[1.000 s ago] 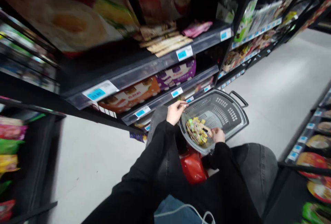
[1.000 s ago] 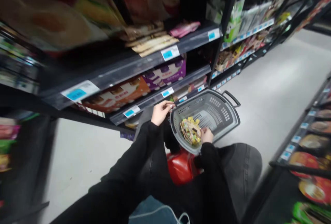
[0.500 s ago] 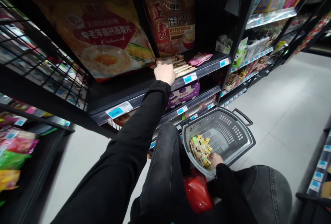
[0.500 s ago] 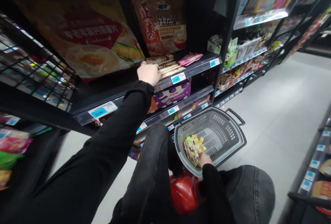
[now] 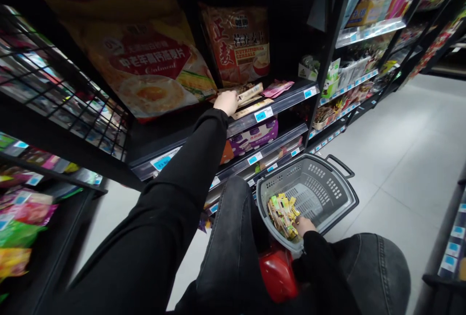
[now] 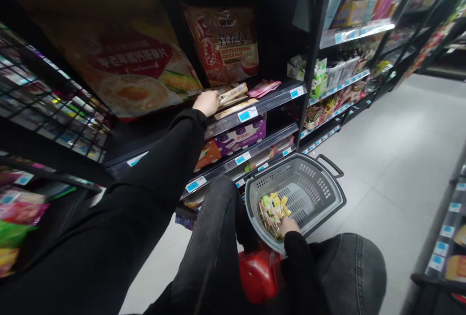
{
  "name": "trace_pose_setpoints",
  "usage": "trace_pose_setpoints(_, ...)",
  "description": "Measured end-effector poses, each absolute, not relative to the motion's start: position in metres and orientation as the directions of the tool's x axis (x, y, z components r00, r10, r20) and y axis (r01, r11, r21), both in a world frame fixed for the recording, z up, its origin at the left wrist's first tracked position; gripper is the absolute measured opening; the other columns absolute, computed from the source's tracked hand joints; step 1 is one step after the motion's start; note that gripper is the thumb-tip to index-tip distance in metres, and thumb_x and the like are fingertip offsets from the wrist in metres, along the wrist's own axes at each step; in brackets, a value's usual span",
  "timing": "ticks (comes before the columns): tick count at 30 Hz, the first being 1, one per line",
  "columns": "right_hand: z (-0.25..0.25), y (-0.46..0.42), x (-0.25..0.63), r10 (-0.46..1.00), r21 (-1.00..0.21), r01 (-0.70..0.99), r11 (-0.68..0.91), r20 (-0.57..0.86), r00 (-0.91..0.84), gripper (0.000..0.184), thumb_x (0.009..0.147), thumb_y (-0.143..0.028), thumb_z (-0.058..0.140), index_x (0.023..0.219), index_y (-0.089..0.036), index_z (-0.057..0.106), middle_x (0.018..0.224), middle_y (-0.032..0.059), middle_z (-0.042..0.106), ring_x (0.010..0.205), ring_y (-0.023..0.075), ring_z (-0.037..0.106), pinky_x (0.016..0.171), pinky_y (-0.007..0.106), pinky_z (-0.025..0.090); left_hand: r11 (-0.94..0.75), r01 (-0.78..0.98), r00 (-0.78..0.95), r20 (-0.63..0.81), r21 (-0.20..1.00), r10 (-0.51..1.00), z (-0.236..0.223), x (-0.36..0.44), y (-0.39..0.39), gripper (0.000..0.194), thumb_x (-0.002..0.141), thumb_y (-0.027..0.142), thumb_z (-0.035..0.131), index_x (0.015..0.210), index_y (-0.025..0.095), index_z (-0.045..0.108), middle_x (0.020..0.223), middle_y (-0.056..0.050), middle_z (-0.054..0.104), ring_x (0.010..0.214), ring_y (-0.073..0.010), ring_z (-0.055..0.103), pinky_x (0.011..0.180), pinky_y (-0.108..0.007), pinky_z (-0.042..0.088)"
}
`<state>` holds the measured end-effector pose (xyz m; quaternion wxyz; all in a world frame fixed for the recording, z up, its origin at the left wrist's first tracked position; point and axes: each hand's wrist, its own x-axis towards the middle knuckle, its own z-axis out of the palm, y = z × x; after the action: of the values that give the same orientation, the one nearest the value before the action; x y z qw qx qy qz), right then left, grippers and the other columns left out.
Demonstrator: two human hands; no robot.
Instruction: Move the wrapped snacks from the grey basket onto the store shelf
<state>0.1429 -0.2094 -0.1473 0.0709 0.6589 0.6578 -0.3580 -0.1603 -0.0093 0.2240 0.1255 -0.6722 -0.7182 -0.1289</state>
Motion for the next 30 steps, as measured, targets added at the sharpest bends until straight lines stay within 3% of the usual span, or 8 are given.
trace_pose_setpoints(3,-0.143,-0.209,0.144,0.802,-0.386,0.912,-0.139,-0.584,-0.125,0.029,0.08,-0.028,0.05,0.101,-0.014,0.064,0.101,0.0192,0.065,0.1,0.028,0.061,0.082,0.035,0.045,-0.005,0.983,-0.072,0.416,0.181,0.907,0.235,-0.149,-0.033,0.03,0.088,0.025,0.038,0.096,0.01,0.063,0.093,-0.014,0.065,0.094,-0.0232,0.059,0.084,-0.031,0.043)
trace_pose_setpoints(7,-0.131,-0.202,0.142,0.839,-0.509,0.838,-0.197,-0.529,-0.124,0.021,0.08,-0.025,0.05,0.092,-0.016,0.065,0.099,0.0158,0.066,0.1,0.0264,0.061,0.086,0.035,0.044,-0.098,0.743,-0.045,0.196,0.662,0.98,0.215,-0.115,-0.089,0.033,0.091,0.034,0.037,0.09,0.012,0.061,0.069,-0.005,0.063,0.06,-0.0138,0.06,0.06,-0.025,0.047)
trace_pose_setpoints(9,-0.119,-0.197,0.144,0.864,-0.654,0.708,-0.267,-0.487,-0.124,0.021,0.081,-0.026,0.047,0.092,-0.017,0.062,0.099,0.0119,0.067,0.097,0.0216,0.062,0.085,0.031,0.046,-0.059,0.5,0.066,0.029,0.864,0.997,0.185,-0.095,-0.121,0.035,0.088,0.041,0.041,0.087,0.012,0.06,0.066,-0.004,0.062,0.045,-0.0088,0.052,0.046,-0.021,0.042)
trace_pose_setpoints(11,-0.104,-0.192,0.15,0.878,-0.843,0.353,-0.406,-0.466,-0.104,0.024,0.081,-0.032,0.047,0.095,-0.016,0.058,0.097,0.0104,0.067,0.086,0.0185,0.065,0.079,0.03,0.05,0.022,0.287,0.223,-0.089,0.958,0.971,0.148,-0.075,-0.15,0.034,0.08,0.045,0.054,0.085,0.012,0.059,0.067,-0.004,0.062,0.04,-0.006,0.046,0.038,-0.018,0.035)
trace_pose_setpoints(14,-0.076,-0.19,0.169,0.918,-0.884,-0.251,-0.394,-0.394,-0.052,0.037,0.072,-0.045,0.057,0.096,-0.017,0.054,0.091,0.0077,0.066,0.076,0.0173,0.065,0.072,0.033,0.053,0.152,0.136,0.373,-0.193,0.979,0.908,0.091,-0.049,-0.18,0.035,0.07,0.039,0.067,0.091,0.011,0.062,0.066,-0.002,0.062,0.04,-0.0052,0.045,0.036,-0.016,0.032)
trace_pose_setpoints(17,-0.052,-0.193,0.191,0.953,-0.84,-0.481,-0.249,-0.302,0.033,0.041,0.07,-0.051,0.059,0.097,-0.021,0.054,0.089,0.004,0.065,0.076,0.0151,0.064,0.069,0.03,0.054,0.239,0.144,0.42,-0.278,0.96,0.864,0.042,-0.03,-0.193,0.038,0.067,0.032,0.069,0.098,0.011,0.064,0.066,-0.001,0.064,0.041,-0.0062,0.046,0.038,-0.017,0.035)
trace_pose_setpoints(25,-0.046,-0.203,0.207,0.966,-0.884,-0.401,-0.239,-0.26,-0.001,0.042,0.062,-0.032,0.072,0.1,-0.022,0.058,0.074,-0.003,0.06,0.067,0.0113,0.061,0.063,0.026,0.056,0.33,0.146,0.524,-0.356,0.933,0.774,-0.029,-0.027,-0.188,0.055,0.054,0.022,0.078,0.105,0.011,0.064,0.076,-0.003,0.067,0.041,-0.0051,0.049,0.041,-0.018,0.041)
trace_pose_setpoints(30,-0.061,-0.198,0.203,0.945,-0.881,-0.393,-0.264,-0.318,0.08,0.036,0.053,-0.027,0.078,0.083,-0.019,0.06,0.063,-0.0036,0.058,0.061,0.0116,0.061,0.057,0.024,0.056,0.36,-0.08,0.286,-0.324,0.93,0.902,-0.041,-0.03,-0.178,0.061,0.052,0.019,0.079,0.109,0.009,0.058,0.074,-0.004,0.065,0.053,-0.0115,0.06,0.051,-0.025,0.052)
